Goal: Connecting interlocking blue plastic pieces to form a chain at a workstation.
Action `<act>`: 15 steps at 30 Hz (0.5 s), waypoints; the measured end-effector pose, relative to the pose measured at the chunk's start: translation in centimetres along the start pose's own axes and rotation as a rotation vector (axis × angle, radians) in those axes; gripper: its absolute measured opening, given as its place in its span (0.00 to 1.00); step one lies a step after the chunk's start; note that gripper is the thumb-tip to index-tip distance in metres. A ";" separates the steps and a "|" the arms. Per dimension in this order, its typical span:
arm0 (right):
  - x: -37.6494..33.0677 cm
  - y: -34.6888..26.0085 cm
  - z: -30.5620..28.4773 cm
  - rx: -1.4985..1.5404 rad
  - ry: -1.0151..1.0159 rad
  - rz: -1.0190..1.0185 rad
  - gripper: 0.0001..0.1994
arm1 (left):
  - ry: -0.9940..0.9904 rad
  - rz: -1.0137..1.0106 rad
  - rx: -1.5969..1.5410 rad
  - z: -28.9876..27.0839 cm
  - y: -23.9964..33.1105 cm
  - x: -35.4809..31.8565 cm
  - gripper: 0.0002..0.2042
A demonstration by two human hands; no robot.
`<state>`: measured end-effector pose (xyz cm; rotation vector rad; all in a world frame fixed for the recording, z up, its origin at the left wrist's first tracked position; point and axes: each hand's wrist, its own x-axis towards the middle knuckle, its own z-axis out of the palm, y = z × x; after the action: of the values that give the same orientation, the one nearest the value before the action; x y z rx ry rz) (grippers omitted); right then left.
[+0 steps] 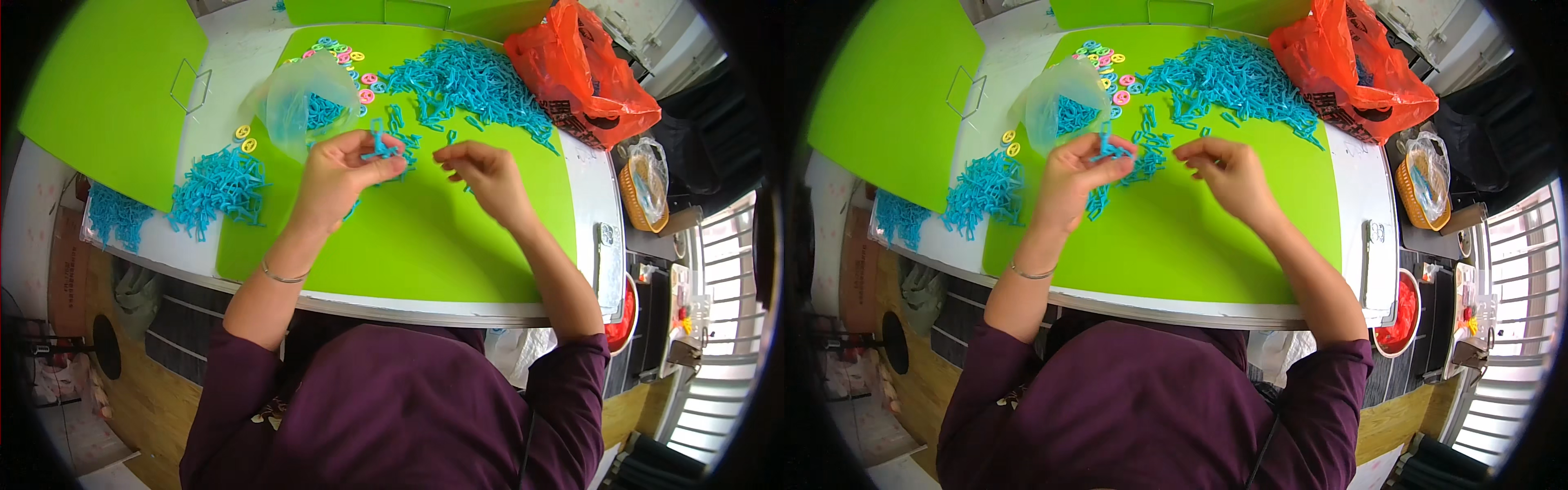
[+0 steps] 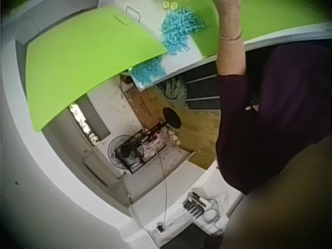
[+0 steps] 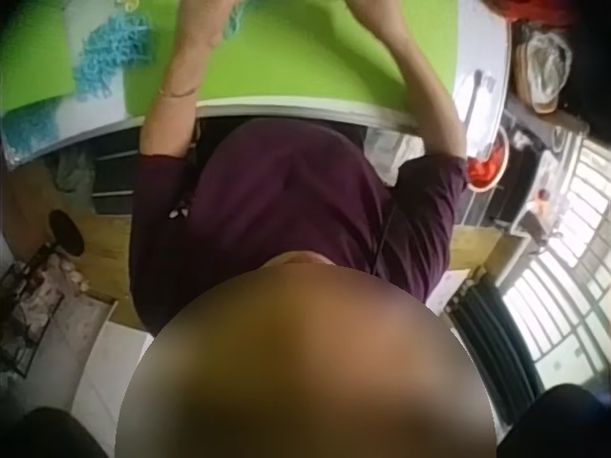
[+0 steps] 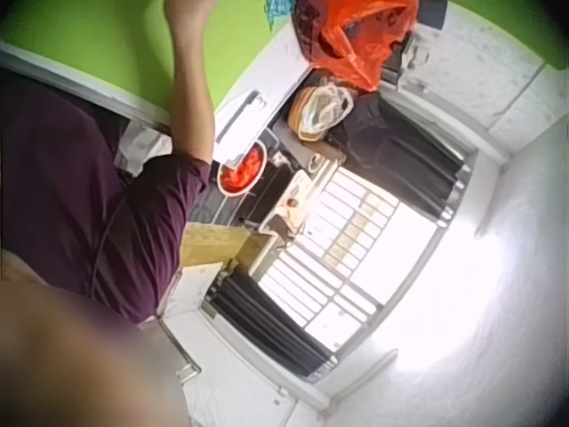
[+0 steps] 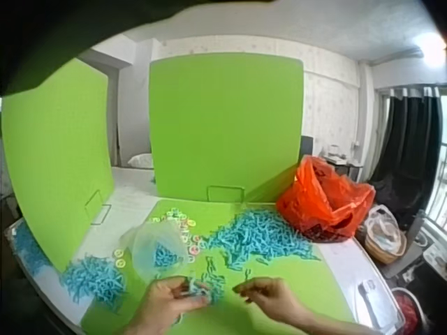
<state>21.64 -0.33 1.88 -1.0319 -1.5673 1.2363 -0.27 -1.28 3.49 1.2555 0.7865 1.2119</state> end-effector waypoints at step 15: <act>8.9 4.0 -5.4 -1.378 0.149 -0.619 0.10 | 0.711 0.249 1.368 -17.6 1.9 -6.7 0.18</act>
<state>24.68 10.22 -0.13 -1.1716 -2.3390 -0.4996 -18.95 -3.18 0.66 2.0230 2.2710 1.3220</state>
